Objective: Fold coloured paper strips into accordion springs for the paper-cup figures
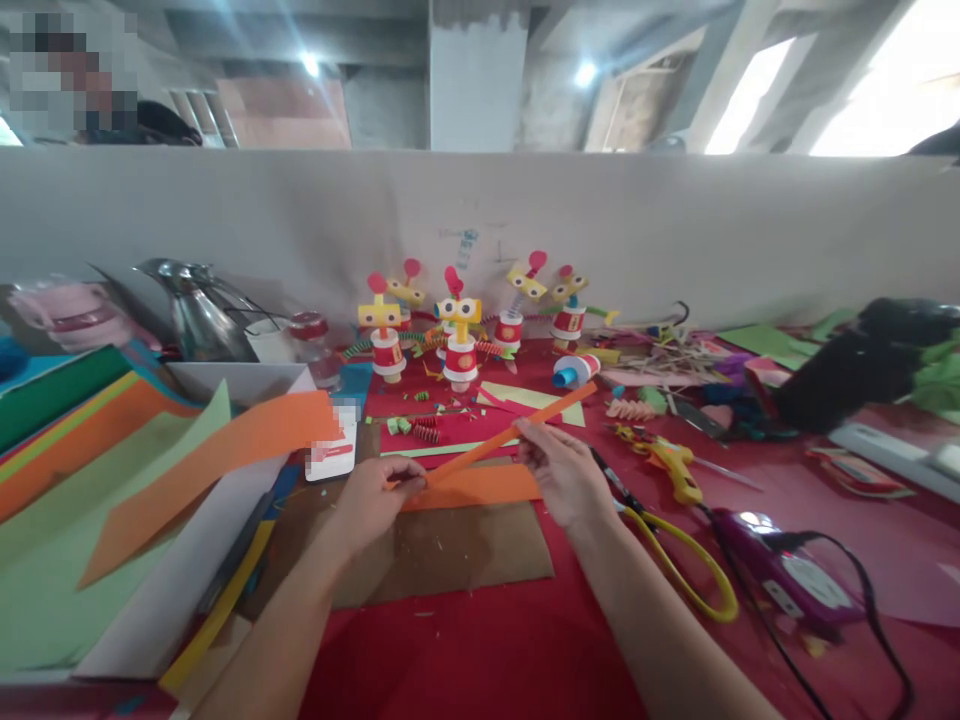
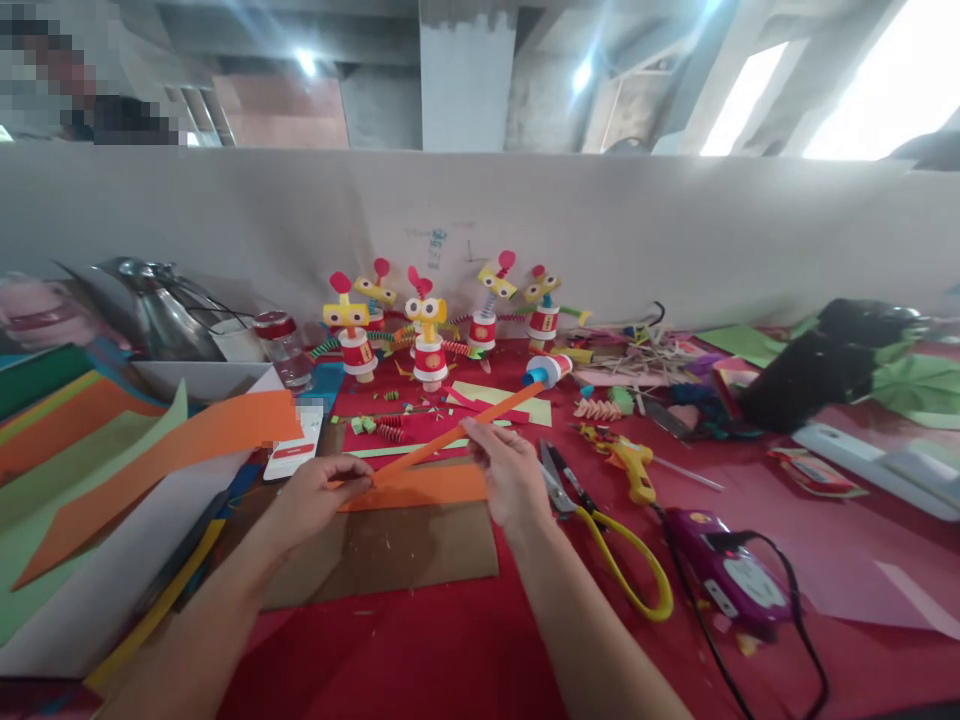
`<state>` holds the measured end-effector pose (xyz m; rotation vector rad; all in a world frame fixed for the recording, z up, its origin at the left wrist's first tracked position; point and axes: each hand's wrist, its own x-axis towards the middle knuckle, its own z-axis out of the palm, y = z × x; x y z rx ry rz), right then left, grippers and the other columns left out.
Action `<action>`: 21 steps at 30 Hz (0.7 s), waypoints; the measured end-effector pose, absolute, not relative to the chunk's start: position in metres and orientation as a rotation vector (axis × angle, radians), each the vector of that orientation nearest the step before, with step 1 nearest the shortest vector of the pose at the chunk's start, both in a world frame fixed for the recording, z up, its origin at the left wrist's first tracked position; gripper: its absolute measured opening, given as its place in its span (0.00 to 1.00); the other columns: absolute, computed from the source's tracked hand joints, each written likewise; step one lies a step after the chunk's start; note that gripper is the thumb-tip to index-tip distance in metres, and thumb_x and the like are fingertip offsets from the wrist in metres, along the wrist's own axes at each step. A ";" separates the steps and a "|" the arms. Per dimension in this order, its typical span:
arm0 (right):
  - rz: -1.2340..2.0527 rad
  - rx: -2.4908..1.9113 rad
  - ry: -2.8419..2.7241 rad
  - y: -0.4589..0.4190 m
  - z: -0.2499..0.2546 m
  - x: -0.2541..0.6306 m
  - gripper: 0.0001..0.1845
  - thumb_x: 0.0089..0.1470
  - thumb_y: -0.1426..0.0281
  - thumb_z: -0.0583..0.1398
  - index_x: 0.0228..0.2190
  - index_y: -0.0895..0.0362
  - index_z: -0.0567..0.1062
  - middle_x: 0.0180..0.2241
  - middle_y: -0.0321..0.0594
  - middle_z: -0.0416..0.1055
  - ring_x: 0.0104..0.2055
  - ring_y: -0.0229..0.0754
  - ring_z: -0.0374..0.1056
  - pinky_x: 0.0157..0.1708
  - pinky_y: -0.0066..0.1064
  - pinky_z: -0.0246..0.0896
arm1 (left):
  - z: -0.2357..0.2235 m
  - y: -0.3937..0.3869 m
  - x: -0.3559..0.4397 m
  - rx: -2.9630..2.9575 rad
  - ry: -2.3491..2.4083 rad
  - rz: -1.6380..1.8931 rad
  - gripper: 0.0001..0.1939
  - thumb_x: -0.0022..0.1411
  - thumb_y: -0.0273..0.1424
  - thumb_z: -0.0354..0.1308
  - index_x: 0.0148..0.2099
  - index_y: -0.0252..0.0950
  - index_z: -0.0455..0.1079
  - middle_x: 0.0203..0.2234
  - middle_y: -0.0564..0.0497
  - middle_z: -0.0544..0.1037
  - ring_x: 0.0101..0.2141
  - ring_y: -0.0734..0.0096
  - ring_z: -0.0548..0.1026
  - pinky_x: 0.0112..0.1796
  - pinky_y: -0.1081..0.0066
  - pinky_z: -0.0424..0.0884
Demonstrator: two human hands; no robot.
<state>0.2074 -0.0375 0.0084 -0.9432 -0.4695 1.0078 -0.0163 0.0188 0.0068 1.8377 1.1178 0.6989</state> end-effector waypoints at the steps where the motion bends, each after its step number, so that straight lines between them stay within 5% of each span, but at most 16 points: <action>1: 0.970 -0.930 -0.442 -0.036 0.010 0.213 0.11 0.32 0.69 0.72 0.21 0.59 0.79 0.19 0.33 0.71 0.22 0.30 0.63 0.23 0.24 0.59 | 0.007 0.022 -0.020 1.866 1.129 0.688 0.07 0.52 0.36 0.58 0.28 0.39 0.74 0.27 0.51 0.78 0.32 0.63 0.73 0.35 0.68 0.64; 6: 0.827 -0.840 -0.305 -0.033 0.013 0.233 0.12 0.30 0.73 0.73 0.22 0.59 0.78 0.21 0.31 0.72 0.22 0.29 0.64 0.24 0.21 0.60 | 0.006 0.032 -0.034 2.035 1.217 0.706 0.07 0.54 0.35 0.56 0.30 0.41 0.75 0.28 0.52 0.78 0.33 0.63 0.74 0.36 0.67 0.64; 11: 0.989 -0.804 -0.473 -0.036 0.004 0.205 0.11 0.41 0.68 0.69 0.32 0.51 0.78 0.33 0.30 0.75 0.29 0.29 0.66 0.28 0.22 0.60 | 0.006 0.032 -0.033 2.241 1.268 0.818 0.07 0.54 0.30 0.55 0.31 0.40 0.75 0.29 0.49 0.78 0.33 0.62 0.73 0.35 0.66 0.65; 16: 1.213 -0.940 -0.714 -0.042 -0.015 0.159 0.06 0.41 0.68 0.69 0.27 0.54 0.79 0.25 0.32 0.74 0.29 0.33 0.66 0.34 0.27 0.61 | 0.004 0.025 -0.024 2.360 1.091 0.908 0.07 0.57 0.26 0.55 0.32 0.41 0.74 0.29 0.50 0.77 0.34 0.65 0.73 0.36 0.66 0.67; 21: 1.078 -0.937 -0.620 -0.041 -0.019 0.157 0.05 0.40 0.69 0.69 0.26 0.54 0.80 0.24 0.33 0.75 0.29 0.34 0.67 0.35 0.27 0.61 | 0.002 -0.002 -0.008 2.319 1.134 1.500 0.05 0.56 0.27 0.58 0.35 0.40 0.75 0.32 0.48 0.77 0.35 0.64 0.73 0.41 0.62 0.66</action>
